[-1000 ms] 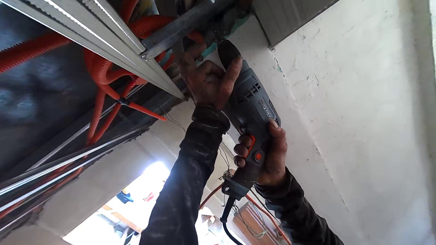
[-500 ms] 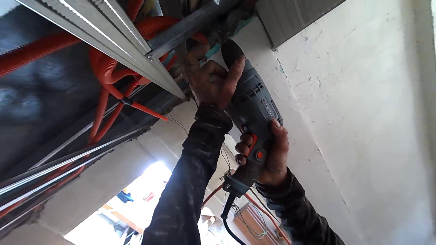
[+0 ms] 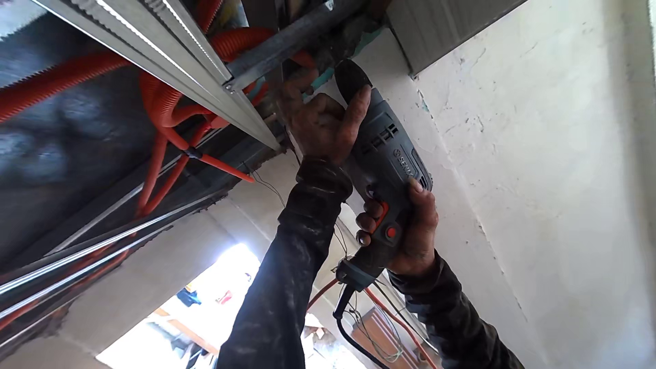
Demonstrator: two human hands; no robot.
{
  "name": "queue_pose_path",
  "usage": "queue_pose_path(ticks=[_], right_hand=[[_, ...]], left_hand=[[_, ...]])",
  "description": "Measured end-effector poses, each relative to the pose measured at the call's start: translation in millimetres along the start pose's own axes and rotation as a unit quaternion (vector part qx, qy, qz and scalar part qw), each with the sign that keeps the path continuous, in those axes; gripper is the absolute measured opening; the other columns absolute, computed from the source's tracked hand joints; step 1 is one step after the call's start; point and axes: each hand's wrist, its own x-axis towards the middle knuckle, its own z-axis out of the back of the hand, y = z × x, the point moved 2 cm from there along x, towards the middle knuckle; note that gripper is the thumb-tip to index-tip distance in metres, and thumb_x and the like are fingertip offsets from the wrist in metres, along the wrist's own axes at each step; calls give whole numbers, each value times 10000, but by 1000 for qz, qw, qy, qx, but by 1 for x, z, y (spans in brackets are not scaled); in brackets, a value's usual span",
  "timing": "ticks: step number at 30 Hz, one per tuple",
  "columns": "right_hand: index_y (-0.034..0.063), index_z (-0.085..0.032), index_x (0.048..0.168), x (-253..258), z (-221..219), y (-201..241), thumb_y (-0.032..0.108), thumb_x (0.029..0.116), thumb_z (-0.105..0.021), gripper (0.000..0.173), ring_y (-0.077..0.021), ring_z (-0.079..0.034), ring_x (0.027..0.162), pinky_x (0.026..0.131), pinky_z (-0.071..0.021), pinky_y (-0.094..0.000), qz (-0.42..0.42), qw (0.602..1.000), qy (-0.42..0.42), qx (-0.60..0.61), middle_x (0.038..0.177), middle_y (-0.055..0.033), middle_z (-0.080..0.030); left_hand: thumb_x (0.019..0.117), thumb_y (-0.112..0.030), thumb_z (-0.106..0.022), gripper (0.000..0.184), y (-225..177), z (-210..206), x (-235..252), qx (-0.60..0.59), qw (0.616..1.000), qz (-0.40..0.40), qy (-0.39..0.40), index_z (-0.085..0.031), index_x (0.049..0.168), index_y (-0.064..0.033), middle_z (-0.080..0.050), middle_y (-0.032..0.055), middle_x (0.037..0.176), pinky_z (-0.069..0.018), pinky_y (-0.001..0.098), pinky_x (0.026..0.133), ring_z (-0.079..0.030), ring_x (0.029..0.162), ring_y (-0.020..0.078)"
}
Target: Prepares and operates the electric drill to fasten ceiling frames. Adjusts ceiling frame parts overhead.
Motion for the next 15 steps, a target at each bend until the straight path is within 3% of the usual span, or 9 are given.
queue_pose_path(ticks=[15], right_hand=[[69,-699,1046,1,0,0,538,859,-735,507,-236,-719,718,649,-624,-408,3,1000,7,-7,810,-98,-692]], left_hand=[[845,-489,-737,474,1,-1,-1,4,1000,-10,-9,-625,584,-110,-641,222,1231,-379,451,1042,-527,1220,332]])
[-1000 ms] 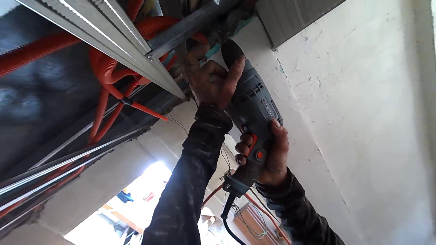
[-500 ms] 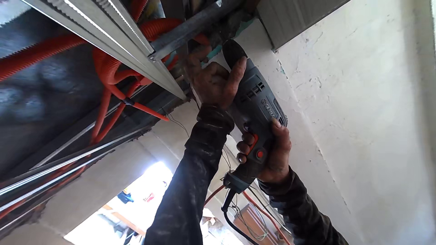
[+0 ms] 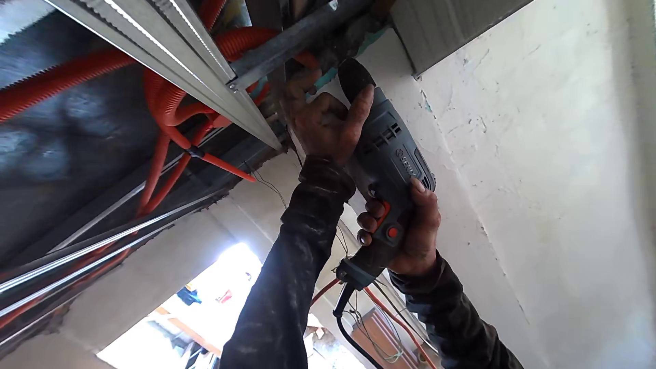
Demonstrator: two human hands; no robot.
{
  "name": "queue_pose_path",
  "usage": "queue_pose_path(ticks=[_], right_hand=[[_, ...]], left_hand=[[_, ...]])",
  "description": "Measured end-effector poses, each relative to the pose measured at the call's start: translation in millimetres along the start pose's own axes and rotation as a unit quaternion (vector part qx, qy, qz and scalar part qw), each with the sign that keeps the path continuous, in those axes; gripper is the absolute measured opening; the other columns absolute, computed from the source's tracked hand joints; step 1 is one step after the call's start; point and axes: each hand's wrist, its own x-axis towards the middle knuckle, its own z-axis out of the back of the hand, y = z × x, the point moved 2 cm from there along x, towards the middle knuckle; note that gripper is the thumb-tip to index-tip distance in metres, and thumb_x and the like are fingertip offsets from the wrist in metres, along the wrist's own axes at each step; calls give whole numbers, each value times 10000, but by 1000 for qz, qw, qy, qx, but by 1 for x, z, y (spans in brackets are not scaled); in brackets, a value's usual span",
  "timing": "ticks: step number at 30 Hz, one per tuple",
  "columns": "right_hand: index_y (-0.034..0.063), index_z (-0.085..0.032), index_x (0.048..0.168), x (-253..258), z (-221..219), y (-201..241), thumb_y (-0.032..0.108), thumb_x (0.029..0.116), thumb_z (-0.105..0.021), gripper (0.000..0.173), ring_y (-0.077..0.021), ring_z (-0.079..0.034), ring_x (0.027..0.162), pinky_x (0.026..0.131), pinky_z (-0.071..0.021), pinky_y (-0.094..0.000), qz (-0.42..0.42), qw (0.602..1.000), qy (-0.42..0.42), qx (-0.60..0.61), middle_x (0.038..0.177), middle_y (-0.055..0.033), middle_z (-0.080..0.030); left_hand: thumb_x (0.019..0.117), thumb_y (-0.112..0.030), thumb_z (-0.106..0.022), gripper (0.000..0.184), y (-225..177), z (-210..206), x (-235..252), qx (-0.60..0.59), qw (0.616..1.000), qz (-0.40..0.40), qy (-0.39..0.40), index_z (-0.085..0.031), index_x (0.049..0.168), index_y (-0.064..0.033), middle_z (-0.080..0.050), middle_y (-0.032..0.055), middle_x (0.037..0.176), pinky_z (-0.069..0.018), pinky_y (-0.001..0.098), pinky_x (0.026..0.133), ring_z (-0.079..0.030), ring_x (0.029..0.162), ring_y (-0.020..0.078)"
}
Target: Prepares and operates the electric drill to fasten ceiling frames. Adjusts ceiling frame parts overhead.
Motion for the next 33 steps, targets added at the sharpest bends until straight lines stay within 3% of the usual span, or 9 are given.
queue_pose_path(ticks=[21,33], right_hand=[[94,-702,1049,4,-1,-3,549,859,-734,494,-225,-716,706,635,-623,-402,30,999,-4,-41,806,-89,-694],[83,-698,1042,3,-5,-9,533,855,-743,489,-226,-716,699,633,-623,-406,31,999,-17,-15,789,-89,-688]], left_hand=[[883,-451,-707,477,-1,1,0,-7,1000,-7,-5,-633,590,-81,-656,234,1192,-376,440,1051,-535,1219,337],[874,-448,-714,473,0,2,0,-23,1000,11,5,-615,574,-96,-644,221,1237,-365,454,1052,-519,1235,332]])
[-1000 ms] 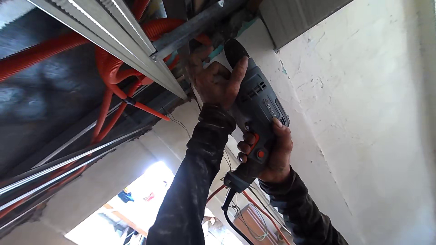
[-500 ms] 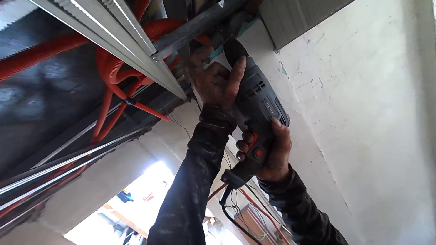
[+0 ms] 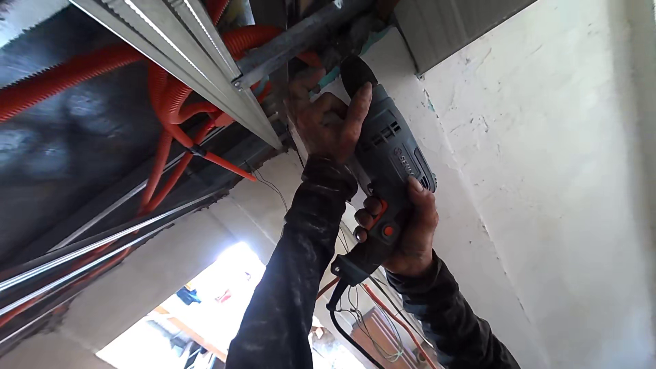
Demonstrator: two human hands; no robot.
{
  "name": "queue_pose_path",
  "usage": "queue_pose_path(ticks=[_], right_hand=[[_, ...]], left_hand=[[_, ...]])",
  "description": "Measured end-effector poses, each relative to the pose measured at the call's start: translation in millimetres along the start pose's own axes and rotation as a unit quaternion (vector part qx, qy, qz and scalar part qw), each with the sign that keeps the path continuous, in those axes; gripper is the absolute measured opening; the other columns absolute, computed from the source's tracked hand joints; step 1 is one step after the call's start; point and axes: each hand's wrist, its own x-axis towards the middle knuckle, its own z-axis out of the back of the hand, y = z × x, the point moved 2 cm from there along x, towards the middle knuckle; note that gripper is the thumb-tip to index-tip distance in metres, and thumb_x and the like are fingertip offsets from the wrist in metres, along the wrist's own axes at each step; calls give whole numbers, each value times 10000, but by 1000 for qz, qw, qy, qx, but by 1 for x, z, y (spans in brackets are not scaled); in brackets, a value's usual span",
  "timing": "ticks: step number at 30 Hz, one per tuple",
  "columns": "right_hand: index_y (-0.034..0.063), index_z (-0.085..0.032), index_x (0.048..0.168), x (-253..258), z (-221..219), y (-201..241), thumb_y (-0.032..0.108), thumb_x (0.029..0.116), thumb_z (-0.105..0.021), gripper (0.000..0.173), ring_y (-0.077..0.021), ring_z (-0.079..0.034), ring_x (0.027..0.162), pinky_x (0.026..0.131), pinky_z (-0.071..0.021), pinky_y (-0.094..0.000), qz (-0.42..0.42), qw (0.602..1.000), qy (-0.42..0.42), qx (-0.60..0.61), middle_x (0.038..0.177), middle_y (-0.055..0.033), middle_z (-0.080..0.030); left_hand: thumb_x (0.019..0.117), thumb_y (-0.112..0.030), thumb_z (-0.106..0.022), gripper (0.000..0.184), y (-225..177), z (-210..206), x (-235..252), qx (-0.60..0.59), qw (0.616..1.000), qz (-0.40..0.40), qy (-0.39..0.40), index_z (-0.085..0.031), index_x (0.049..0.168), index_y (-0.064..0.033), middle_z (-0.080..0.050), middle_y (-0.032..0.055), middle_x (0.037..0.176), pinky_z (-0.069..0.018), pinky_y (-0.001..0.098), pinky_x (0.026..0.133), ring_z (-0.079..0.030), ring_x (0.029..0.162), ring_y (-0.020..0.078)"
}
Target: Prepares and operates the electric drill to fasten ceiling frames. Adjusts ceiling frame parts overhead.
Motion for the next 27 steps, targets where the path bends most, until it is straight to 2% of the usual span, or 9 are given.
queue_pose_path(ticks=[5,8,14,17,20,23,27], right_hand=[[95,-699,1050,2,0,-1,538,846,-747,490,-218,-712,685,622,-623,-406,18,999,-9,-35,786,-79,-689],[87,-696,1079,2,0,0,544,853,-742,512,-237,-721,710,628,-627,-420,15,999,-8,-27,826,-103,-699],[64,-693,1101,-1,-3,-1,597,849,-714,590,-284,-739,787,662,-629,-427,-53,995,18,78,911,-154,-720],[37,-678,1098,-2,-7,-3,643,853,-677,654,-302,-740,792,659,-633,-431,-72,990,27,116,924,-171,-714],[25,-684,1079,-3,-6,1,643,847,-684,659,-301,-741,792,672,-634,-428,-94,986,32,132,911,-170,-716],[42,-683,1093,-3,-3,3,639,841,-697,648,-295,-739,774,652,-632,-431,-83,989,20,118,898,-165,-714],[63,-690,1112,-1,-2,1,629,845,-700,626,-294,-738,774,647,-628,-430,-64,992,18,107,917,-173,-719]], left_hand=[[881,-419,-713,465,1,1,0,-13,1000,-11,1,-612,576,-83,-642,234,1230,-359,463,1058,-525,1232,335],[880,-412,-717,470,2,0,0,-16,1000,-12,-2,-597,567,-83,-641,232,1234,-364,459,1058,-527,1229,330],[881,-445,-700,484,1,1,0,-29,1000,-1,2,-598,563,-94,-639,214,1219,-351,447,1053,-517,1218,310],[893,-517,-655,518,2,4,0,-31,999,-5,32,-598,581,-107,-603,221,1268,-343,446,1058,-494,1236,312],[860,-663,-599,598,5,11,-2,-6,995,-47,84,-636,633,-111,-557,266,1339,-311,493,1098,-455,1297,372],[768,-878,-502,780,8,16,-5,50,986,-93,129,-657,708,-115,-497,292,1413,-278,561,1145,-409,1356,432],[619,-967,-552,924,-6,25,-11,121,972,-76,188,-683,854,-82,-343,314,1565,-141,693,1187,-210,1484,533]])
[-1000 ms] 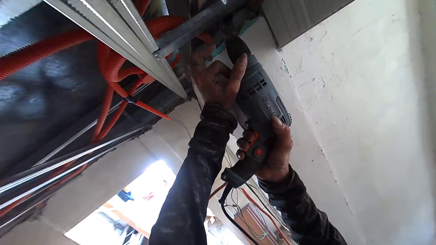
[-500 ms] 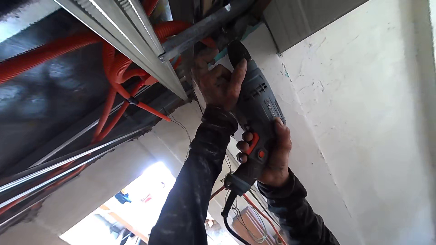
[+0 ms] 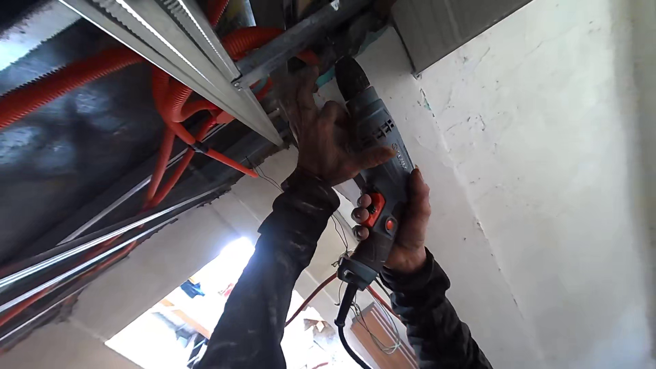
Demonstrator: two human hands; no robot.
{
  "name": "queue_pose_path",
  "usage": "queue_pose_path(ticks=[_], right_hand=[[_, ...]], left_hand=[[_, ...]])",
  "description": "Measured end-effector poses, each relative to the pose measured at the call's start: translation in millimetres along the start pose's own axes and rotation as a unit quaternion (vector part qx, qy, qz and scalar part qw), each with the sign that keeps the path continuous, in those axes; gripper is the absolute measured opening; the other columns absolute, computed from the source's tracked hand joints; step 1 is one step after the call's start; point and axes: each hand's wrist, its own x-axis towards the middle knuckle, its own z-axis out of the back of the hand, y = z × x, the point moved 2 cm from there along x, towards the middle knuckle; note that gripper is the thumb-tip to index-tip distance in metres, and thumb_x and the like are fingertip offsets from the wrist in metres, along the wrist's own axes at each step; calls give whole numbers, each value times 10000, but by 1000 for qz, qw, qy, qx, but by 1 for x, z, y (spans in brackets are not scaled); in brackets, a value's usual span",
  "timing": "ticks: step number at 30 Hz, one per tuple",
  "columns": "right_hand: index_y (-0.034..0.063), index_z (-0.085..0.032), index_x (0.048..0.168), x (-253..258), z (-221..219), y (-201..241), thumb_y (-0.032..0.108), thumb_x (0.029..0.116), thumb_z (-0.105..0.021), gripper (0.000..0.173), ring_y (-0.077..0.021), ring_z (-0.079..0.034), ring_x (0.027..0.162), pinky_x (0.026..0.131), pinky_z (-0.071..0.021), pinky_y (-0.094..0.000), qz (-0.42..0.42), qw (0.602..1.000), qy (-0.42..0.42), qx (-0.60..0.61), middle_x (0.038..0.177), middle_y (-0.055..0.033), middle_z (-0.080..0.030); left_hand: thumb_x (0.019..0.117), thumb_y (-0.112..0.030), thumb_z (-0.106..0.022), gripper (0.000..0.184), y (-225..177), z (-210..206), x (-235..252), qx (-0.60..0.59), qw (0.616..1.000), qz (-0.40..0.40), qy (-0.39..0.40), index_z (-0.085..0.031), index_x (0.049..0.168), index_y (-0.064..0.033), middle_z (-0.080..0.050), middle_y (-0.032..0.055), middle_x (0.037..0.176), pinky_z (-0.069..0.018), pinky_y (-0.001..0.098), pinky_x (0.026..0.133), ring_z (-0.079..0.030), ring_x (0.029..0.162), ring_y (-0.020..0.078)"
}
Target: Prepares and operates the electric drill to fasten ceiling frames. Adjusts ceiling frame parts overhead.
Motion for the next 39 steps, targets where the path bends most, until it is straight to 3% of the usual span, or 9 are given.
queue_pose_path(ticks=[4,7,11,13,18,20,23,32,39], right_hand=[[89,-697,1108,1,2,-1,650,843,-687,620,-291,-741,784,647,-631,-427,10,1000,2,-17,934,-168,-722],[102,-696,1113,0,-1,0,669,843,-673,629,-282,-735,756,635,-629,-427,12,1000,-8,-27,917,-163,-720],[73,-686,1136,-4,-2,-5,594,870,-687,585,-282,-736,833,720,-631,-457,57,998,-5,-23,946,-155,-714],[38,-669,1176,-13,-2,-16,477,919,-675,508,-296,-729,939,834,-620,-468,95,995,9,-31,1039,-177,-710],[42,-677,1120,-13,-3,-20,380,968,-666,371,-225,-741,778,661,-636,-341,98,994,-31,-36,985,-158,-722],[31,-671,1037,-12,-4,-16,315,948,-688,298,-204,-709,688,596,-616,-319,72,996,-37,-23,896,-136,-696],[24,-668,982,-13,-4,-14,274,939,-693,255,-196,-697,658,586,-612,-319,58,997,-40,-17,840,-122,-679],[37,-675,937,-11,0,-8,272,906,-726,242,-184,-693,639,583,-611,-317,56,996,-53,-42,792,-106,-675],[31,-673,945,-8,4,-11,292,916,-711,266,-189,-687,632,587,-610,-323,66,994,-51,-64,782,-110,-668]], left_hand=[[483,-992,-622,1163,-37,8,-6,84,982,143,92,-641,1174,-57,-96,285,1679,-75,738,1182,-15,1535,540],[511,-805,-802,1110,-53,3,-4,24,961,255,106,-560,1291,-53,-11,230,1704,-97,751,1166,33,1553,489],[511,-607,-873,906,-55,-9,-4,-35,963,264,29,-568,1154,-45,-5,225,1704,-179,706,1182,-4,1555,482],[525,-590,-878,849,-54,-11,-4,-47,970,240,11,-574,1091,-34,-31,254,1693,-127,632,1231,-32,1555,474],[607,-570,-873,849,-57,-6,-7,-44,971,233,39,-570,1158,-1,14,246,1697,-102,604,1247,-9,1560,459],[546,-613,-860,846,-53,-11,-4,-32,973,227,11,-591,1079,-14,-24,272,1686,-115,624,1239,-33,1548,494],[535,-648,-846,825,-52,-13,-4,-13,973,231,7,-603,1029,-34,-50,274,1683,-170,630,1221,-57,1536,518],[567,-625,-832,822,-55,-18,-3,-10,975,222,-10,-617,1071,-12,-101,307,1662,-18,615,1247,-55,1553,479],[584,-614,-825,793,-55,-16,-4,-12,975,224,-5,-617,1067,-20,-84,290,1674,-60,613,1248,-61,1552,480]])
